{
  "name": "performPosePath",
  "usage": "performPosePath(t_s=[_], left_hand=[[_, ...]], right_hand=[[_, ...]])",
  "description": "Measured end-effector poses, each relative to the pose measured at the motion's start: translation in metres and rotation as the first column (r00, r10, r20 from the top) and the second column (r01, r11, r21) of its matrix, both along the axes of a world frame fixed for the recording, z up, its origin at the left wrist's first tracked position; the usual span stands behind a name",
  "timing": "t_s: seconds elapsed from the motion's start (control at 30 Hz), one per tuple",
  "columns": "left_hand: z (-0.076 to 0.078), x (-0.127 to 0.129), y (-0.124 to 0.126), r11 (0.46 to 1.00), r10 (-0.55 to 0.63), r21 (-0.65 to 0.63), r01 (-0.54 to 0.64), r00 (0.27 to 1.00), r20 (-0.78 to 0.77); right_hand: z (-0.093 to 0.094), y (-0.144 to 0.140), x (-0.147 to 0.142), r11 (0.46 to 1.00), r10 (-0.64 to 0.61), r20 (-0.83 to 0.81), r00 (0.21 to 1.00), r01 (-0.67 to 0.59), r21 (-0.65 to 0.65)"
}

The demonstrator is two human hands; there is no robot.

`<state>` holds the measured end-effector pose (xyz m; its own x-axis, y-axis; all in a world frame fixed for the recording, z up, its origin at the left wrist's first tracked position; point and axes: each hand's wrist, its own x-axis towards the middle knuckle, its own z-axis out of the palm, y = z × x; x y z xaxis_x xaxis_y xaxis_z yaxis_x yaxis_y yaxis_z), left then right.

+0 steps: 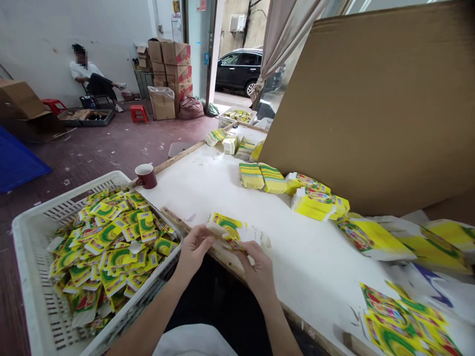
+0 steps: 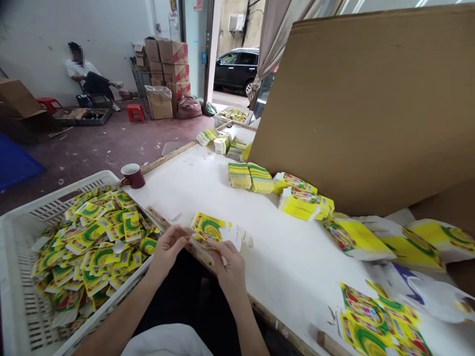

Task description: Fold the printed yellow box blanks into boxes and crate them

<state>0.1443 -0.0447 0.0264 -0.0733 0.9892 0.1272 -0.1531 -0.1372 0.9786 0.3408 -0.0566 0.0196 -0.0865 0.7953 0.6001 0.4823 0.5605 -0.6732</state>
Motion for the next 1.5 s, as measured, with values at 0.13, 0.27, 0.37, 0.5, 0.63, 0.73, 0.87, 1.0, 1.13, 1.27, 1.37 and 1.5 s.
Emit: performPosePath(t_s=[0.13, 0.27, 0.37, 0.5, 0.63, 0.73, 0.87, 1.0, 1.13, 1.27, 1.37, 1.5], left_hand=[[0.025, -0.012, -0.003, 0.983, -0.052, 0.13, 0.132, 0.871, -0.489], [0.029, -0.001, -0.004, 0.902, -0.371, -0.113, 0.416, 0.615, -0.696], [0.013, 0.01, -0.005, 0.931, -0.299, -0.074, 0.357, 0.632, -0.715], [-0.008, 0.018, -0.011, 0.922, -0.123, 0.154, 0.354, 0.646, -0.753], [-0.009, 0.021, -0.015, 0.9, 0.009, 0.298, 0.319, 0.669, -0.743], [-0.002, 0.022, -0.016, 0.908, -0.014, 0.277, 0.315, 0.682, -0.731], [0.002, 0.023, -0.018, 0.886, -0.085, 0.238, 0.398, 0.644, -0.76], [-0.003, 0.021, -0.019, 0.904, -0.171, 0.103, 0.415, 0.571, -0.803], [-0.013, 0.017, -0.018, 0.869, -0.297, 0.069, 0.49, 0.629, -0.718], [-0.02, 0.018, -0.016, 0.927, -0.105, 0.205, 0.313, 0.742, -0.662], [-0.02, 0.017, -0.013, 0.991, 0.115, 0.127, -0.046, 0.78, -0.615], [-0.016, 0.009, -0.006, 0.982, -0.034, -0.187, -0.039, 0.927, -0.373]], right_hand=[[0.011, 0.0, 0.013, 0.964, -0.158, 0.277, 0.948, 0.088, 0.25], [0.014, -0.009, 0.004, 0.978, 0.041, 0.328, 0.944, -0.105, 0.179], [0.0, -0.012, -0.004, 0.997, -0.079, -0.018, 0.997, 0.079, -0.003], [-0.016, -0.012, -0.019, 0.861, -0.027, -0.465, 0.885, -0.216, -0.461], [-0.012, -0.012, -0.026, 0.686, 0.006, -0.596, 0.803, -0.437, -0.582], [-0.008, -0.014, -0.022, 0.608, 0.013, -0.764, 0.646, -0.611, -0.507], [-0.012, -0.011, -0.021, 0.544, -0.028, -0.833, 0.552, -0.691, -0.476], [-0.023, -0.013, -0.028, 0.668, -0.002, -0.693, 0.721, -0.515, -0.538], [-0.029, -0.024, -0.033, 0.862, 0.194, -0.332, 0.923, -0.322, -0.392], [-0.031, -0.022, -0.025, 0.932, 0.264, -0.044, 0.963, -0.267, -0.246], [-0.035, -0.011, -0.014, 0.972, 0.079, -0.114, 0.99, -0.102, -0.211], [-0.037, -0.006, -0.009, 0.987, -0.065, -0.104, 0.993, 0.049, -0.152]])
